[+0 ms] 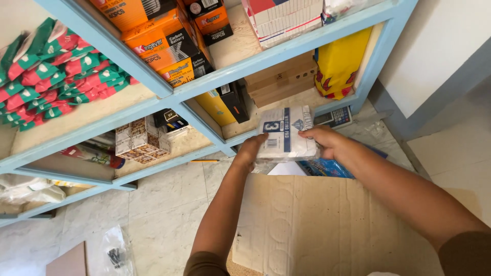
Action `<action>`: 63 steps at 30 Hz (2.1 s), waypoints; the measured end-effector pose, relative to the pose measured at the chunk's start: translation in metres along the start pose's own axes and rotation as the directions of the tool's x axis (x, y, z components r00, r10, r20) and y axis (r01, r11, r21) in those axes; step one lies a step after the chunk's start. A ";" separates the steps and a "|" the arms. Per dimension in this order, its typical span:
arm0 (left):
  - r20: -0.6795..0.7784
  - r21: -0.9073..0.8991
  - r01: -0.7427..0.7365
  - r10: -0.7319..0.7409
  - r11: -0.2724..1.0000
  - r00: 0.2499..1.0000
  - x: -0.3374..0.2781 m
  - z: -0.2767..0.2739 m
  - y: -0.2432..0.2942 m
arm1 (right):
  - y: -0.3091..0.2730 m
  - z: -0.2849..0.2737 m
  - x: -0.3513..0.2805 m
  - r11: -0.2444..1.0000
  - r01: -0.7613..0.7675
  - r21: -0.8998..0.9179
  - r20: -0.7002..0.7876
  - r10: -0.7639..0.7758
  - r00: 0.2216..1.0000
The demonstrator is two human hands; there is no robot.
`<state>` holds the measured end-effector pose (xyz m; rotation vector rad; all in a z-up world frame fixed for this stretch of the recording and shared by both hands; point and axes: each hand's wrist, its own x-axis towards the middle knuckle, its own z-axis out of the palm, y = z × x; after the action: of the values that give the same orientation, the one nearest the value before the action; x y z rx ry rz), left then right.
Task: Stocking shelves with writing pads and various paper products from a cardboard box.
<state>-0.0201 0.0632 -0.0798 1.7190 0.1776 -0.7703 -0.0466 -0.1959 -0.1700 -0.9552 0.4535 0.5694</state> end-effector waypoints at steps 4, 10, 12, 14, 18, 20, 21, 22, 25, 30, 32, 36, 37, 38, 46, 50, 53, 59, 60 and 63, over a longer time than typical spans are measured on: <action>0.094 -0.233 0.017 0.005 0.972 0.996 -0.030 0.007 0.016 | -0.001 0.011 -0.015 0.995 0.011 0.099 -0.101 -0.001 0.995; 0.118 -0.274 -0.135 0.173 0.952 0.978 -0.054 0.011 0.018 | -0.022 0.049 -0.081 0.989 0.080 0.128 -0.038 -0.075 0.996; 0.104 -0.322 -0.171 0.214 0.931 0.971 -0.068 0.011 0.021 | -0.031 0.068 -0.117 0.988 0.111 0.106 0.018 -0.113 0.993; 0.117 -0.308 -0.288 0.337 0.907 0.934 -0.093 0.011 0.028 | -0.037 0.084 -0.154 0.983 0.182 0.038 0.150 -0.185 0.971; 0.099 -0.257 -0.266 0.300 0.929 0.949 -0.132 0.013 0.036 | -0.028 0.085 -0.178 0.971 0.239 -0.023 0.202 -0.229 0.952; 0.135 -0.280 -0.354 0.402 0.892 0.906 -0.142 0.011 0.036 | -0.026 0.085 -0.187 0.963 0.266 -0.044 0.185 -0.254 0.949; 0.134 -0.279 -0.364 0.411 0.889 0.902 -0.148 0.012 0.041 | -0.031 0.088 -0.194 0.960 0.275 -0.048 0.189 -0.262 0.946; 0.141 -0.270 -0.395 0.442 0.878 0.886 -0.155 0.012 0.046 | -0.035 0.091 -0.201 0.959 0.281 -0.047 0.182 -0.268 0.946; 0.158 -0.265 -0.448 0.497 0.854 0.853 -0.175 0.013 0.068 | -0.052 0.095 -0.215 0.945 0.320 -0.061 0.179 -0.305 0.935; 0.175 -0.258 -0.560 0.609 0.787 0.774 -0.185 0.013 0.096 | -0.085 0.108 -0.234 0.914 0.391 -0.107 0.168 -0.371 0.913; 0.185 -0.307 -0.597 0.662 0.741 0.727 -0.183 0.014 0.107 | -0.096 0.107 -0.232 0.887 0.442 -0.136 0.182 -0.416 0.891; 0.148 -0.273 -0.612 0.661 0.742 0.735 -0.170 0.015 0.134 | -0.129 0.113 -0.231 0.841 0.522 -0.139 0.234 -0.484 0.843; 0.147 -0.295 -0.618 0.674 0.728 0.724 -0.165 0.015 0.141 | -0.139 0.114 -0.229 0.829 0.540 -0.144 0.256 -0.496 0.830; 0.146 -0.317 -0.624 0.687 0.714 0.712 -0.161 0.014 0.148 | -0.149 0.116 -0.228 0.816 0.558 -0.149 0.279 -0.506 0.816; 0.072 -0.278 -0.669 0.709 0.689 0.701 -0.128 0.014 0.202 | -0.212 0.120 -0.207 0.768 0.618 -0.170 0.272 -0.566 0.778; 0.101 -0.337 -0.672 0.735 0.660 0.671 -0.108 0.014 0.216 | -0.227 0.111 -0.186 0.759 0.638 -0.129 0.263 -0.594 0.760; 0.060 -0.323 -0.671 0.722 0.668 0.690 -0.089 0.016 0.223 | -0.235 0.112 -0.179 0.762 0.639 -0.102 0.203 -0.613 0.764; -0.025 -0.423 -0.589 0.641 0.688 0.767 -0.058 0.024 0.234 | -0.246 0.109 -0.155 0.782 0.622 0.031 0.043 -0.623 0.781; -0.025 -0.422 -0.590 0.642 0.688 0.766 -0.059 0.024 0.234 | -0.245 0.109 -0.157 0.782 0.623 0.032 0.044 -0.623 0.781; -0.089 -0.365 -0.559 0.570 0.744 0.817 -0.060 0.023 0.232 | -0.240 0.107 -0.166 0.756 0.623 0.201 0.085 -0.647 0.758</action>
<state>0.0403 -0.0123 0.1409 1.2816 -0.2088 -0.2741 -0.0098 -0.2538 0.1330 -0.8359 0.0127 -0.0283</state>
